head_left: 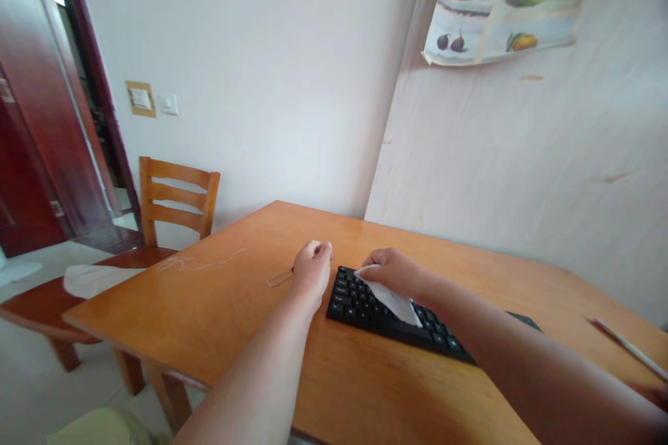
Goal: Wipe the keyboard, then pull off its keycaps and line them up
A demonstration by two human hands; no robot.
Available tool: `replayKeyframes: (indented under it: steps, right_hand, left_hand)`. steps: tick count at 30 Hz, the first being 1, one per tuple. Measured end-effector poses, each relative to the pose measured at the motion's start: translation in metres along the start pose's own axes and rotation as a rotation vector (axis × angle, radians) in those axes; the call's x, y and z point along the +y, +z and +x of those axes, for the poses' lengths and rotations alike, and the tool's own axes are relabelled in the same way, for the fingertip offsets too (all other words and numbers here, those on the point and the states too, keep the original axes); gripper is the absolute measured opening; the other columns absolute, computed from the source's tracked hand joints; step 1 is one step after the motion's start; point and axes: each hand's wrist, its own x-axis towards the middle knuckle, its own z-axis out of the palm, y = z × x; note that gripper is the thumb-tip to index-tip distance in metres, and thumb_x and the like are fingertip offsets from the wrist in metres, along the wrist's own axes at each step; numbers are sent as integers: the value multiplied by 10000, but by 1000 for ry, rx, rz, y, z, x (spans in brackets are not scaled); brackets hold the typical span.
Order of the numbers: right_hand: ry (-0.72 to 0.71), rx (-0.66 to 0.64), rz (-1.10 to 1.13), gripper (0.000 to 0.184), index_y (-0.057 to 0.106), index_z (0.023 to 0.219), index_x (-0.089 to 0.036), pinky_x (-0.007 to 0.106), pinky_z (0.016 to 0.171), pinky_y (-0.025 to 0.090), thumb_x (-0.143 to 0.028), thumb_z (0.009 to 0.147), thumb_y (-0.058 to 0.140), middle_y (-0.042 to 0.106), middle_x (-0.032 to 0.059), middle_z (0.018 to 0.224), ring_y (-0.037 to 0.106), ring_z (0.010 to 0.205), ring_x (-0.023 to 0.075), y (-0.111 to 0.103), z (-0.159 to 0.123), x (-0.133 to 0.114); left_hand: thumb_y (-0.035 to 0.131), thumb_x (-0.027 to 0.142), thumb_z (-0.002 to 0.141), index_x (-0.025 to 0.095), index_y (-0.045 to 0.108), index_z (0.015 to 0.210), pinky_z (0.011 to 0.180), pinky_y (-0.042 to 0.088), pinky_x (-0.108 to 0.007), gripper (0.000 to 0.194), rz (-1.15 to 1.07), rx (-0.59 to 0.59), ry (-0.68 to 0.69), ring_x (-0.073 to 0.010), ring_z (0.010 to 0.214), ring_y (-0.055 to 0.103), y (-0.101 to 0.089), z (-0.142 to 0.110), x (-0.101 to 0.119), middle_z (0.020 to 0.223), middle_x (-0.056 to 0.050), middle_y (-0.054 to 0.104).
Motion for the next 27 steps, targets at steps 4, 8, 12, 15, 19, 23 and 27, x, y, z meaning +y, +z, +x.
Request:
replayKeyframes:
  steps: [4,8,12,15,19,23,27]
  right_hand:
    - [-149,5,-357,165,709,788,-165,220,520,378,-286,721,620,691,28,716,594,632,142,4,18,-15]
    - [-228,-46,-539,208,751,829,-189,234,583,408,-294,720,608,736,49,824,637,725,172,10,34,-25]
    - [-229,-94,-682,245,767,881,-224,244,601,410,-300,730,590,746,54,867,652,763,188,15,40,-38]
    - [-188,-145,-774,263,772,893,-219,248,602,409,-314,747,576,742,70,849,654,754,193,18,40,-47]
    - [-161,-176,-846,279,772,912,-207,249,599,411,-318,748,576,739,87,856,653,740,194,19,41,-52]
    - [-146,-171,-852,278,773,916,-205,259,607,411,-300,735,585,739,91,860,651,745,200,14,40,-49]
    - [-146,-188,-805,246,776,865,-192,270,590,401,-282,717,601,733,91,814,639,720,202,6,37,-40]
  left_hand:
    - [549,364,789,186,582,714,593,429,-258,195,66,-13,-10,-157,631,580,1,1,-5,677,-26,635]
    - [541,354,780,186,597,695,603,432,-267,196,105,-25,-25,-164,639,591,1,4,-7,689,-38,649]
    - [548,339,773,184,609,716,624,443,-277,176,114,-15,-35,-169,655,607,1,5,-9,712,-48,667]
    - [546,326,776,182,614,730,637,449,-281,166,104,-34,-32,-176,679,620,1,6,-10,726,-57,676]
    - [550,312,771,180,630,739,635,446,-283,158,124,-57,-46,-183,697,625,1,6,-9,735,-62,681]
    - [564,326,766,178,632,730,620,438,-285,167,115,-75,-51,-190,697,624,2,2,-6,735,-69,680]
    - [579,358,762,178,629,718,583,420,-282,192,93,-108,-60,-188,652,612,3,-2,-4,710,-63,673]
